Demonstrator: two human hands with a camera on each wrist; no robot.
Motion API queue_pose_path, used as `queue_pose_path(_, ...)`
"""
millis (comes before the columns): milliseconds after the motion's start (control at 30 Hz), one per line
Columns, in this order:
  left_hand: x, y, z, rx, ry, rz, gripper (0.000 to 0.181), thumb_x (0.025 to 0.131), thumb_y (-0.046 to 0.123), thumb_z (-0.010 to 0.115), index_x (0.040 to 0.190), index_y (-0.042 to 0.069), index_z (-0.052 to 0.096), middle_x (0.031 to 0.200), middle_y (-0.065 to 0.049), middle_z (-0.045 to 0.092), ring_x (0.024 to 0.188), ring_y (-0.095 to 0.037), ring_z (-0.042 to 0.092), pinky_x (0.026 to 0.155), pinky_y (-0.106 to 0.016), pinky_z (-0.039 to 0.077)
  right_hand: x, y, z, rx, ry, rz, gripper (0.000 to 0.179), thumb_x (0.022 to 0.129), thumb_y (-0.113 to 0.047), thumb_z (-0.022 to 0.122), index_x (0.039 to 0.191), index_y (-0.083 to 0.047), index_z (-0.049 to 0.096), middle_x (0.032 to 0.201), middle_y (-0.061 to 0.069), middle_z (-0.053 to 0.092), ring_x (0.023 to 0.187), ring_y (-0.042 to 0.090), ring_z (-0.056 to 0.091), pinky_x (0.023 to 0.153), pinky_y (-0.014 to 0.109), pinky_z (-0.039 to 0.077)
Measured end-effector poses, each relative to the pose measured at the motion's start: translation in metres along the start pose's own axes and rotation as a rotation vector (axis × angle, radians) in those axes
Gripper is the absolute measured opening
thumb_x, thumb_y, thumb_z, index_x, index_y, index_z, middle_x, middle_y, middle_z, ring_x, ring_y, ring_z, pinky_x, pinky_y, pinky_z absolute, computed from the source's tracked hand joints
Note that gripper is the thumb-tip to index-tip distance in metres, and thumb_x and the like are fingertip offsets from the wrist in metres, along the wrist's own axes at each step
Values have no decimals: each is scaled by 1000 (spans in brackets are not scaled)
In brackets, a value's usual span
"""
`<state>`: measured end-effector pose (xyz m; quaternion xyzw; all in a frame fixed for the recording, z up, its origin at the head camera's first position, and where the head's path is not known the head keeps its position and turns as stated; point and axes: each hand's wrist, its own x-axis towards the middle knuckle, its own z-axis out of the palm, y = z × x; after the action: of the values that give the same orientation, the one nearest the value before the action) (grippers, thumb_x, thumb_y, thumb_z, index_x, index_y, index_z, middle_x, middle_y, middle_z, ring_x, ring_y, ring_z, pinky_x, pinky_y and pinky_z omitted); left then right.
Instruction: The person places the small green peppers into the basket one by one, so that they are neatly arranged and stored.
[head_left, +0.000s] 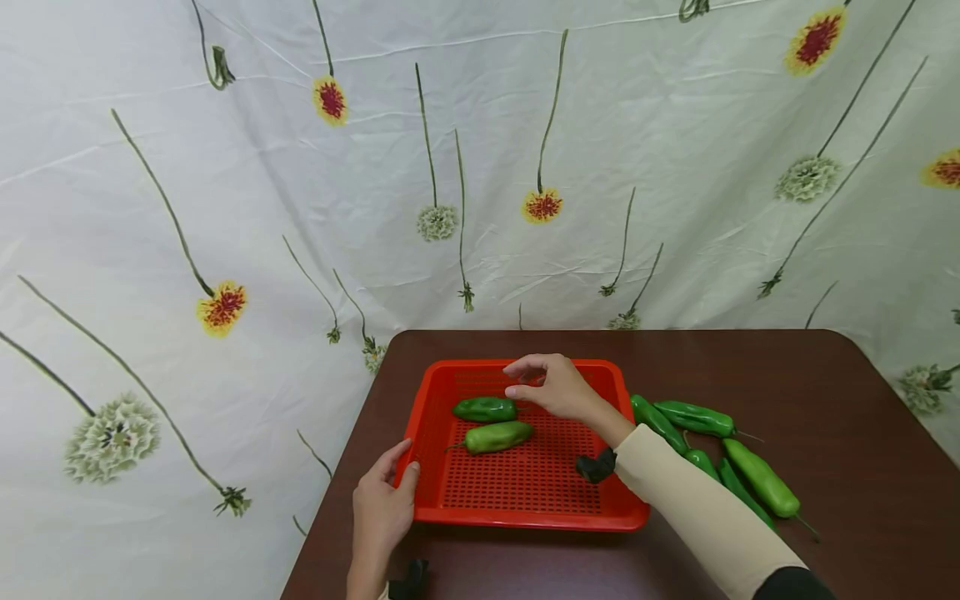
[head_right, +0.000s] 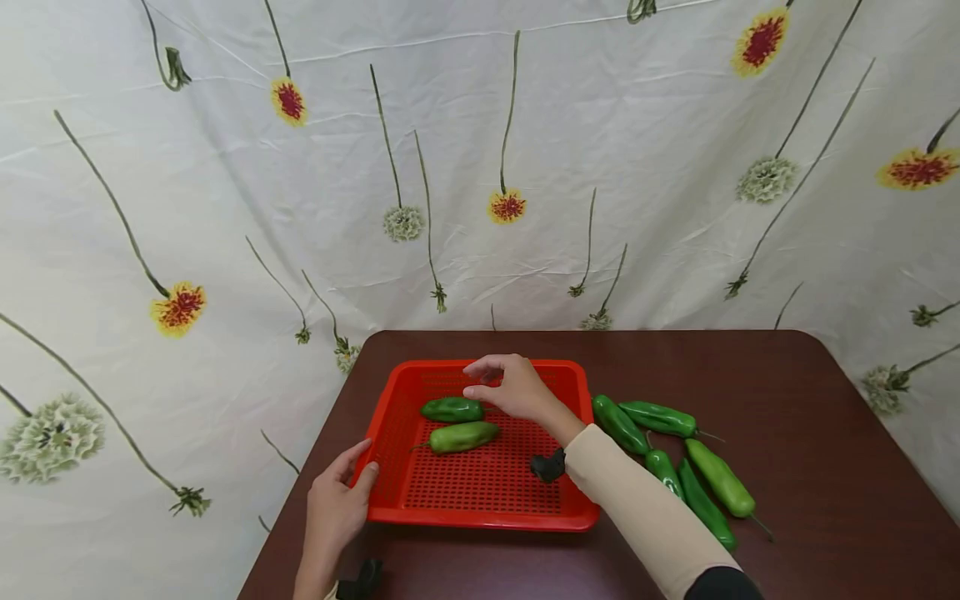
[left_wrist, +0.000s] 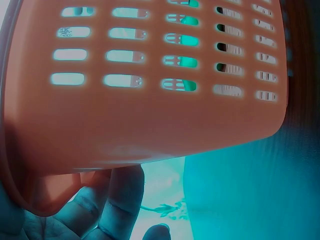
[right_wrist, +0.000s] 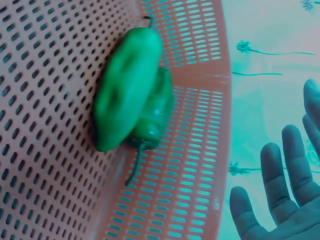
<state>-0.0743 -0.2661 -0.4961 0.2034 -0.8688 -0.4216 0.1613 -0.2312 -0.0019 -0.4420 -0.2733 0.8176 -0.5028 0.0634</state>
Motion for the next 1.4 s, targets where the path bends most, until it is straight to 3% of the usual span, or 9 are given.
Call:
queue_pose_path(100, 1, 1, 1, -1, 2, 4, 35, 88, 26, 64, 123, 29, 61, 104, -10, 70, 82, -19, 68, 63, -33, 57, -5, -6, -11, 40, 35, -1, 28, 79, -36, 73, 106, -31, 67, 107, -11, 67, 95, 13, 60, 80, 36, 50)
queue_pose_path(267, -1, 2, 2, -6, -11, -37, 37, 88, 26, 64, 125, 29, 60, 106, -10, 69, 82, -20, 69, 63, -34, 58, -20, -33, -36, 111, 88, 0, 30, 82, -23, 73, 110, -18, 67, 115, 5, 66, 106, 30, 58, 95, 49, 44)
queue_pose_path(400, 0, 2, 3, -2, -10, -41, 36, 88, 27, 63, 124, 29, 60, 106, -10, 69, 82, -20, 69, 62, -34, 58, -31, -41, -60, 126, 135, 0, 32, 83, -23, 71, 113, -14, 66, 115, 8, 65, 106, 31, 58, 95, 48, 46)
queue_pose_path(667, 1, 2, 3, 25, -1, -5, 36, 88, 27, 65, 123, 29, 61, 101, -9, 71, 79, -18, 68, 61, -31, 57, -49, -6, -95, 165, 237, 49, 40, 81, -36, 71, 117, -20, 63, 117, 3, 62, 101, 19, 63, 85, 30, 53)
queue_pose_path(900, 1, 1, 3, 21, 5, -12, 36, 87, 28, 65, 123, 30, 61, 99, -7, 70, 77, -17, 66, 58, -28, 55, -68, 3, -117, 108, 337, 53, 41, 82, -36, 70, 119, -19, 63, 116, 1, 64, 101, 11, 62, 84, 20, 51)
queue_pose_path(1200, 1, 3, 3, 24, -2, -21, 35, 88, 29, 64, 123, 30, 61, 101, -9, 70, 81, -19, 67, 62, -32, 57, -98, 16, -152, 120, 429, 85, 42, 86, -32, 67, 125, -16, 61, 111, -12, 65, 102, 4, 60, 82, 14, 50)
queue_pose_path(1400, 1, 4, 3, 18, -3, -24, 35, 88, 28, 64, 123, 29, 61, 102, -11, 70, 80, -21, 68, 62, -34, 57, -117, 31, -168, 92, 476, 99, 42, 88, -30, 65, 126, -14, 59, 115, -11, 64, 100, 0, 61, 80, 11, 49)
